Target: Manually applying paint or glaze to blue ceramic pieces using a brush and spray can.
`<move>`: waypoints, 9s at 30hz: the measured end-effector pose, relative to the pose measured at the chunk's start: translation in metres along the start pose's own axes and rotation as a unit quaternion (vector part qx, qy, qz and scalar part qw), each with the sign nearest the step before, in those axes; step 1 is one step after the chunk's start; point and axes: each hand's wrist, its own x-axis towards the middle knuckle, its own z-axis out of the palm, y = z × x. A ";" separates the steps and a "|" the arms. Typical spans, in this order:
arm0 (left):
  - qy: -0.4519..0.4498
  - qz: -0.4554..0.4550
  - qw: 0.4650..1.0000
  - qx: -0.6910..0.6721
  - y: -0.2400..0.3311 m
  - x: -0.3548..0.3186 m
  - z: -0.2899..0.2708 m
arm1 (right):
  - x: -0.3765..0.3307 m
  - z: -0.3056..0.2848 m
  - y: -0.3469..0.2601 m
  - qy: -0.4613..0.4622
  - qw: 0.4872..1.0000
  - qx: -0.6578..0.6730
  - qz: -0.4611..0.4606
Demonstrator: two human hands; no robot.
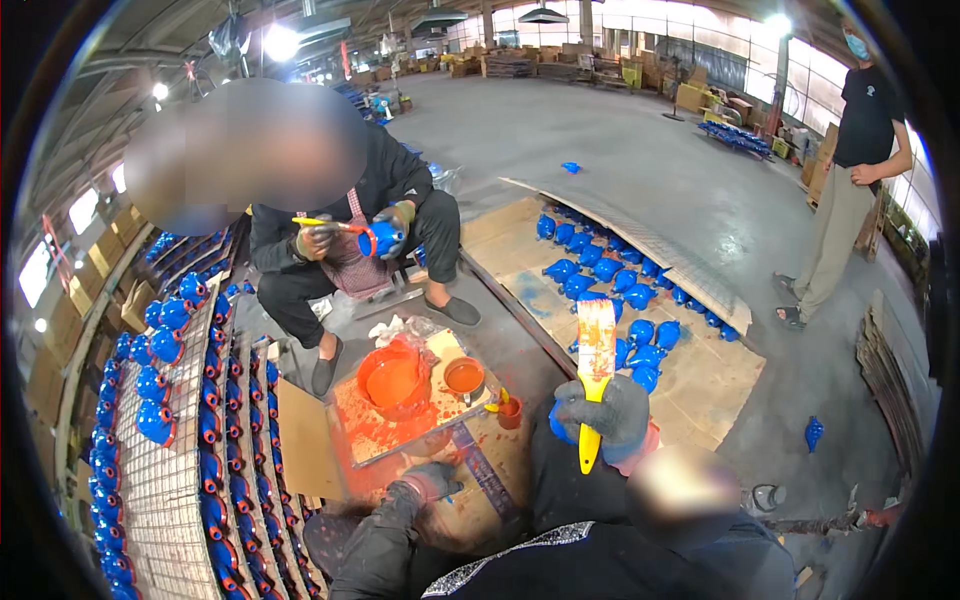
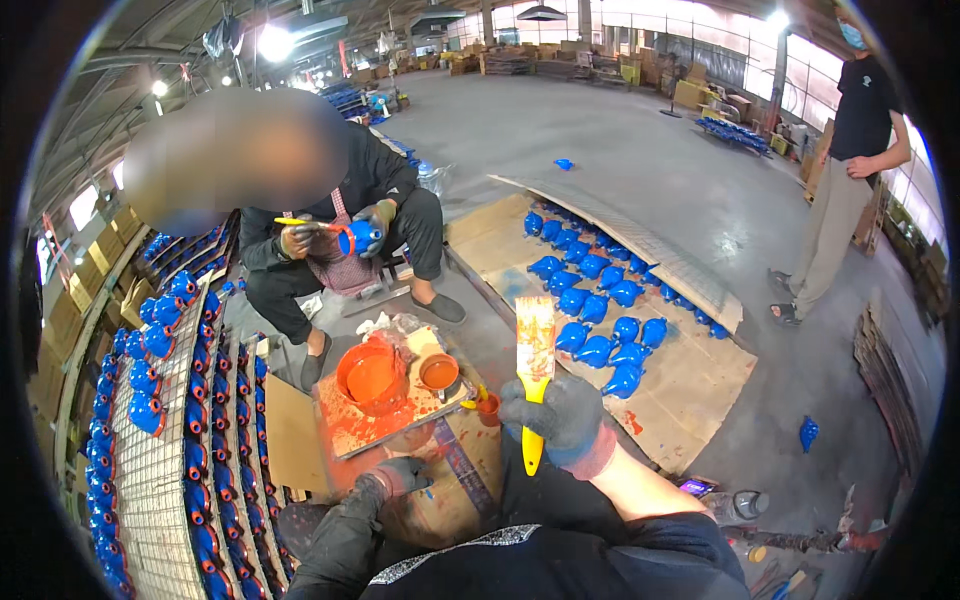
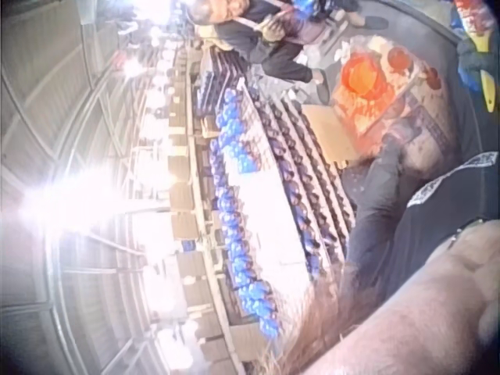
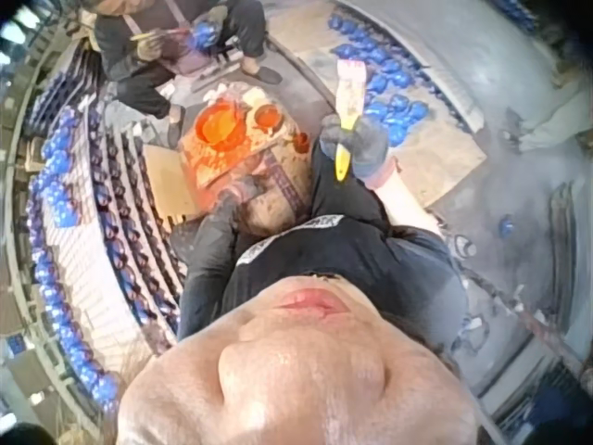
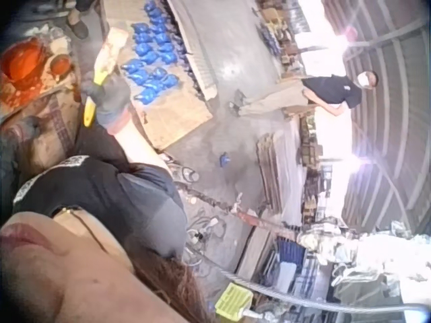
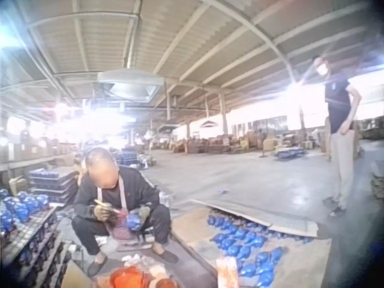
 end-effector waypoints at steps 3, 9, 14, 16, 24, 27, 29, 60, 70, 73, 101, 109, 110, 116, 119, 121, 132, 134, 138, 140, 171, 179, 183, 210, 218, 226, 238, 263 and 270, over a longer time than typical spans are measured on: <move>0.021 -0.029 0.999 -0.019 0.016 -0.012 -0.010 | 0.002 -0.004 0.003 0.008 1.000 0.003 -0.015; -0.019 -0.040 0.999 -0.013 0.001 -0.008 0.003 | 0.013 -0.013 0.000 -0.045 0.976 -0.171 -0.130; -0.019 -0.010 1.000 -0.003 -0.038 0.006 0.040 | 0.018 -0.009 0.002 0.006 1.000 0.009 0.009; -0.013 0.009 1.000 -0.004 -0.036 0.007 0.041 | 0.020 -0.015 0.003 0.004 1.000 -0.023 0.007; -0.012 -0.049 0.998 -0.026 0.000 -0.008 0.006 | 0.024 -0.027 0.002 0.019 0.984 -0.114 -0.138; 0.005 -0.041 0.998 -0.041 -0.002 -0.008 0.014 | 0.021 -0.036 0.004 0.052 0.996 0.024 -0.072; 0.004 -0.047 0.998 -0.040 -0.003 -0.008 0.019 | 0.016 -0.039 0.003 0.064 0.994 0.036 -0.077; 0.174 0.356 0.674 -0.623 0.121 -0.051 -0.164 | 0.127 0.067 0.013 -0.029 0.805 -0.437 -0.400; 0.146 0.375 0.288 -0.869 0.040 -0.053 -0.151 | 0.214 0.105 0.100 -0.103 0.918 -0.308 -0.227; 0.084 0.463 0.274 -0.839 0.018 -0.054 -0.147 | 0.218 0.102 0.128 -0.161 0.942 -0.282 -0.081; 0.463 0.336 0.277 -0.772 -0.047 -0.127 -0.175 | 0.260 0.112 0.259 -0.340 0.824 -0.445 0.081; 0.521 0.162 0.461 -0.700 -0.024 -0.087 -0.169 | 0.214 0.128 0.130 -0.117 0.947 -0.294 -0.063; 0.516 0.164 0.466 -0.700 -0.015 -0.080 -0.171 | 0.214 0.120 0.121 -0.101 0.956 -0.231 -0.152; 0.728 0.067 0.682 -0.016 0.008 -0.063 -0.161 | 0.175 0.123 0.057 -0.050 0.957 -0.203 -0.199; 0.717 0.120 0.687 0.024 0.015 -0.051 -0.159 | 0.171 0.116 0.054 -0.056 0.946 -0.229 -0.225; 0.678 0.132 0.722 0.040 0.020 -0.054 -0.158 | 0.172 0.113 0.056 -0.066 0.945 -0.240 -0.214; 0.717 0.072 0.693 -0.019 0.020 -0.048 -0.163 | 0.162 0.114 0.052 -0.052 0.936 -0.288 -0.196; 0.736 0.057 0.673 -0.051 0.024 -0.047 -0.165 | 0.160 0.116 0.054 -0.033 0.938 -0.289 -0.187; 0.651 0.096 0.577 -0.483 0.026 -0.049 -0.167 | 0.161 0.110 0.064 -0.052 0.907 -0.335 -0.250; 0.495 0.135 0.503 -0.696 0.019 -0.064 -0.168 | 0.160 0.114 0.071 -0.042 0.932 -0.271 -0.236; 0.329 0.244 0.331 -0.850 0.020 -0.080 -0.144 | 0.201 0.091 0.129 -0.129 0.978 0.137 -0.090; 0.656 -0.081 0.738 -0.135 0.017 -0.064 -0.131 | 0.189 0.102 0.112 -0.055 0.974 -0.166 -0.144; 0.607 -0.125 0.783 -0.055 0.027 -0.073 -0.133 | 0.183 0.105 0.107 -0.111 0.941 -0.282 -0.153; 0.199 0.330 0.304 -0.871 0.034 -0.088 -0.130 | 0.191 0.092 0.167 -0.150 0.905 0.392 0.067; 0.231 0.414 0.245 -0.846 0.035 -0.073 -0.124 | 0.199 0.103 0.190 -0.127 0.913 0.376 0.094; 0.197 0.416 0.214 -0.862 0.021 -0.108 -0.150 | 0.213 0.090 0.170 -0.081 0.966 0.243 -0.018; 0.283 0.278 0.303 -0.867 0.012 -0.068 -0.145 | 0.197 0.090 0.101 -0.050 0.988 -0.002 -0.147; 0.471 0.044 0.699 -0.537 0.018 -0.059 -0.144 | 0.181 0.081 0.103 -0.089 0.947 -0.258 -0.171; 0.298 0.179 0.447 -0.824 0.037 -0.083 -0.149 | 0.195 0.072 0.126 -0.122 0.986 0.096 -0.058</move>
